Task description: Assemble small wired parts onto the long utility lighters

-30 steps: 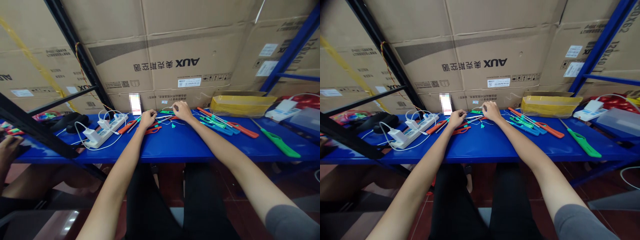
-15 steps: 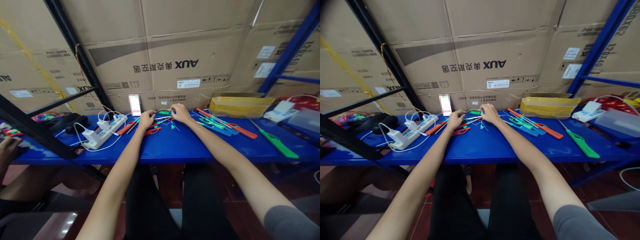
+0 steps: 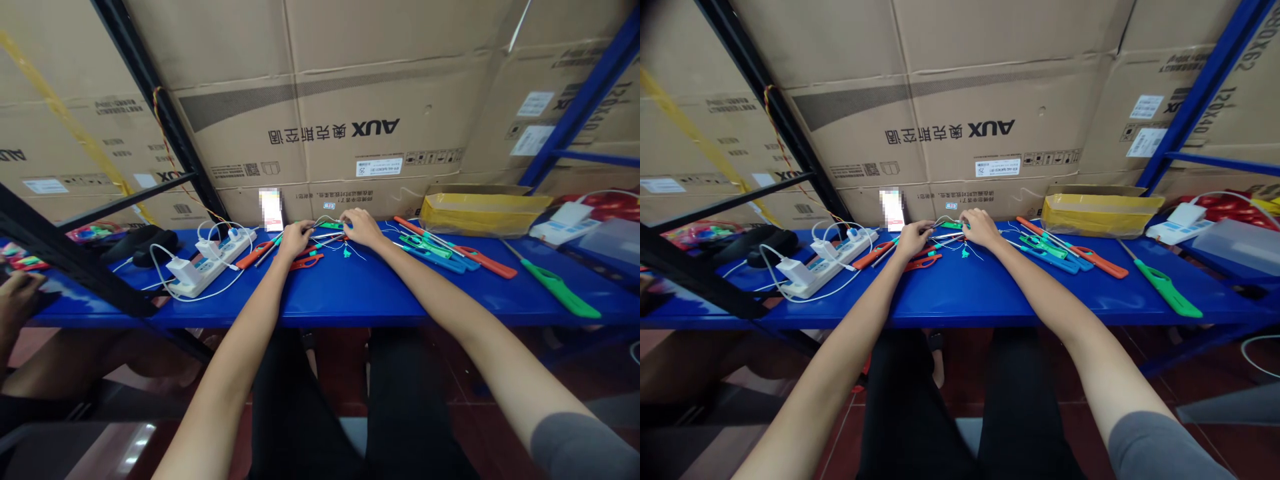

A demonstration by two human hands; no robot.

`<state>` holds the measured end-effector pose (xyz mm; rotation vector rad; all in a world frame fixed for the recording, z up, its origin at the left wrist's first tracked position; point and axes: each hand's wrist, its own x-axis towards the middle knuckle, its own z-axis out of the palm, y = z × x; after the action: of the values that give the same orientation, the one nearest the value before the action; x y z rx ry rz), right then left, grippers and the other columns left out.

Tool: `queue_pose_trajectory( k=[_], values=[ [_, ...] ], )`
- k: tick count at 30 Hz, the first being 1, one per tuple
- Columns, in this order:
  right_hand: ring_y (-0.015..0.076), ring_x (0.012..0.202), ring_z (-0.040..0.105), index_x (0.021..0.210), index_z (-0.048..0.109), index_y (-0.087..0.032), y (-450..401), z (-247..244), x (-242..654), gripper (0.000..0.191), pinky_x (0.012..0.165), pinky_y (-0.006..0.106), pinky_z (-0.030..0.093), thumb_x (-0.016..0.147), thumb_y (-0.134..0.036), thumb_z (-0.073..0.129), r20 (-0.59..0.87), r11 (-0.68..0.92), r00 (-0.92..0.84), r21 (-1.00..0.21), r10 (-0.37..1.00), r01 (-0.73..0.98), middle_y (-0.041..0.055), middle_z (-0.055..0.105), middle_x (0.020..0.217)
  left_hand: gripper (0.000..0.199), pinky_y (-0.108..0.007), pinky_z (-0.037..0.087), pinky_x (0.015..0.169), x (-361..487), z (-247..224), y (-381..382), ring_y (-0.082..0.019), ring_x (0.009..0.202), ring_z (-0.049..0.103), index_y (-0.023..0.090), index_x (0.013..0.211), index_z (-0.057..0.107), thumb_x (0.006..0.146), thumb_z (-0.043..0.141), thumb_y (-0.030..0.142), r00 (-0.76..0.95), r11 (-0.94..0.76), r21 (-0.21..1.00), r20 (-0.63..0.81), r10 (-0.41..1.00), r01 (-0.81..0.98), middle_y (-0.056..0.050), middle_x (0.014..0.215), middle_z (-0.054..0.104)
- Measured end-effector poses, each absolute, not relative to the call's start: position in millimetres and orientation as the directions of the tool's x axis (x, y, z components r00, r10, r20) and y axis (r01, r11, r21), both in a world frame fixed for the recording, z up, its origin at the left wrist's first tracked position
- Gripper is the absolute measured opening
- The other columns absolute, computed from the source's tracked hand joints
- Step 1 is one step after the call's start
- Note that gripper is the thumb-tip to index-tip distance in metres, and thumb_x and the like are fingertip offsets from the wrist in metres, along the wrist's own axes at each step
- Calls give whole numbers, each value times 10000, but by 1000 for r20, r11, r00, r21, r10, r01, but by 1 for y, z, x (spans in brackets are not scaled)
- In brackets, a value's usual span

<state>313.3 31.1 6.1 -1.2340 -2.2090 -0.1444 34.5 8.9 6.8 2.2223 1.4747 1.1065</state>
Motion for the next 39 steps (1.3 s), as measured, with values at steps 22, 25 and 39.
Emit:
queue_pose_trajectory(
  k=[22,25,39],
  values=[
    [341,1241,694,1215,838,-241,27,4,304,267,1138,485,516,1060,-167,634,571,667,-466,-205,676,717,127,838,1264,130,-415,641,1108,40,6,5,-275,1150,836,217,1143,788,1053,699,188,302,-587,573,518,800,572,-92,1189,893],
    [346,1227,695,1206,840,-237,31,2,306,256,1129,493,521,1051,-156,653,584,684,-470,-214,662,698,128,839,1253,148,-410,649,1086,39,5,6,-280,1138,839,221,1148,802,1063,686,185,302,-591,560,526,795,580,-88,1181,895],
    [352,1202,664,1196,850,-243,40,-5,308,254,1121,521,514,1068,-177,640,603,726,-488,-237,631,646,130,824,1233,213,-397,641,1062,36,4,8,-288,1117,835,222,1196,849,1078,672,211,316,-600,529,532,786,601,-90,1190,897]
  ],
)
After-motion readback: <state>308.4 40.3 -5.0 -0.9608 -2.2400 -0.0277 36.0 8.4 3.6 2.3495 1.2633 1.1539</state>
